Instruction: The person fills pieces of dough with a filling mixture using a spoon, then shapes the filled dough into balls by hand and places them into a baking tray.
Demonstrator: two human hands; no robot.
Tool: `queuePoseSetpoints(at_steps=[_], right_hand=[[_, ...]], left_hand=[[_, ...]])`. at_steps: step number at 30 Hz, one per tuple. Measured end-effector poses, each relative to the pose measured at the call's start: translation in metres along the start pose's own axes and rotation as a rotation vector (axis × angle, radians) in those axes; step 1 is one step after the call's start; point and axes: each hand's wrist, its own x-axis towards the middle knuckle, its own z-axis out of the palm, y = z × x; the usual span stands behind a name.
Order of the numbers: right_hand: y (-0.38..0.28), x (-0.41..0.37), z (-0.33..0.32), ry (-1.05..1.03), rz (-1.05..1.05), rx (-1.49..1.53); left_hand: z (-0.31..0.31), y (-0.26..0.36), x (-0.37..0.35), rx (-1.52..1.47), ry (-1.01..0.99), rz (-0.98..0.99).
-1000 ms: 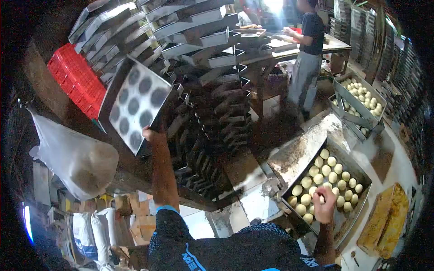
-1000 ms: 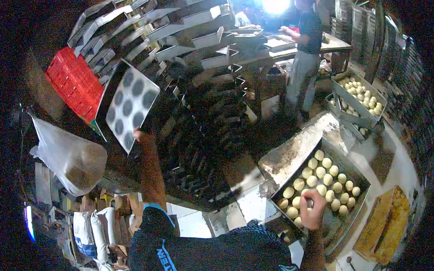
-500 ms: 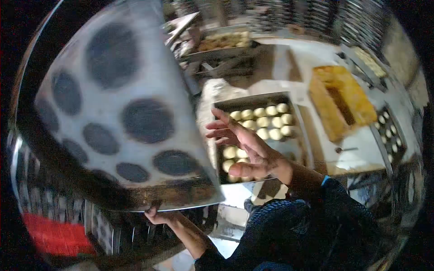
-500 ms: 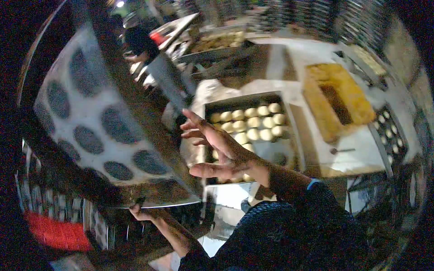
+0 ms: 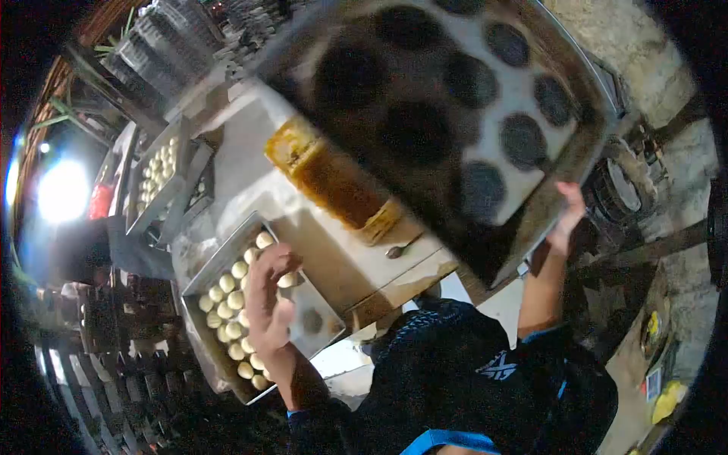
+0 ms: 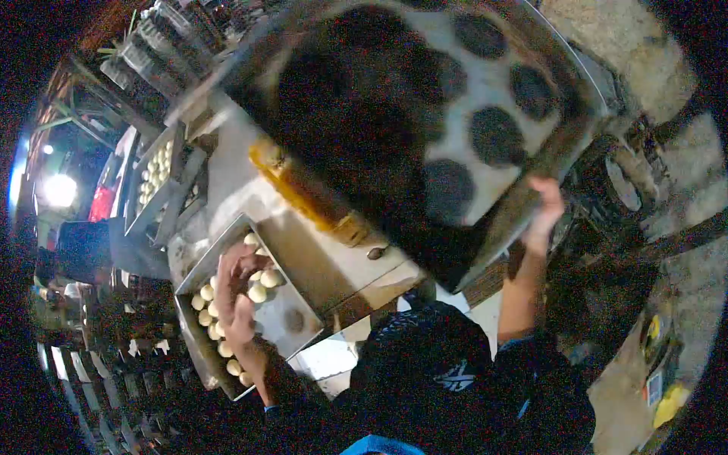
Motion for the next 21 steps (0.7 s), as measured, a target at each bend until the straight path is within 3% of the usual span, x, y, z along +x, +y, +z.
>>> queuePoseSetpoints(at_steps=[3,4,5,7,11,13,14,15,17,21], right_hand=[[-0.021,0.077,-0.084,0.154,-0.027,-0.111],[-0.014,0.119,-0.141,0.152,0.048,-0.107],[-0.039,0.066,-0.057,0.269,0.119,-0.029],[-0.011,0.113,-0.110,0.277,0.087,-0.041],[0.024,0.151,-0.137,0.330,0.179,-0.093],[0.048,0.181,-0.171,0.308,0.139,-0.082],[0.057,0.200,-0.188,0.389,0.153,-0.139],[0.066,0.217,-0.203,0.479,0.157,-0.191],[0.080,0.224,-0.208,0.462,0.155,-0.211],[0.072,0.205,-0.169,0.492,0.175,-0.408]], left_hand=[[-0.009,-0.020,0.009,0.332,0.049,0.064],[-0.011,-0.027,0.008,0.454,0.123,0.092],[0.001,-0.022,0.010,0.359,0.239,-0.046],[-0.007,-0.043,0.017,0.323,0.351,-0.046],[-0.054,-0.083,-0.010,0.528,0.561,-0.172],[-0.073,-0.105,-0.045,0.806,0.571,-0.227],[-0.074,-0.110,-0.062,1.026,0.572,-0.504],[-0.071,-0.130,-0.082,0.962,0.606,-0.602],[-0.072,-0.163,-0.106,0.942,0.416,-0.819],[-0.061,-0.197,-0.084,1.144,0.471,-1.173]])
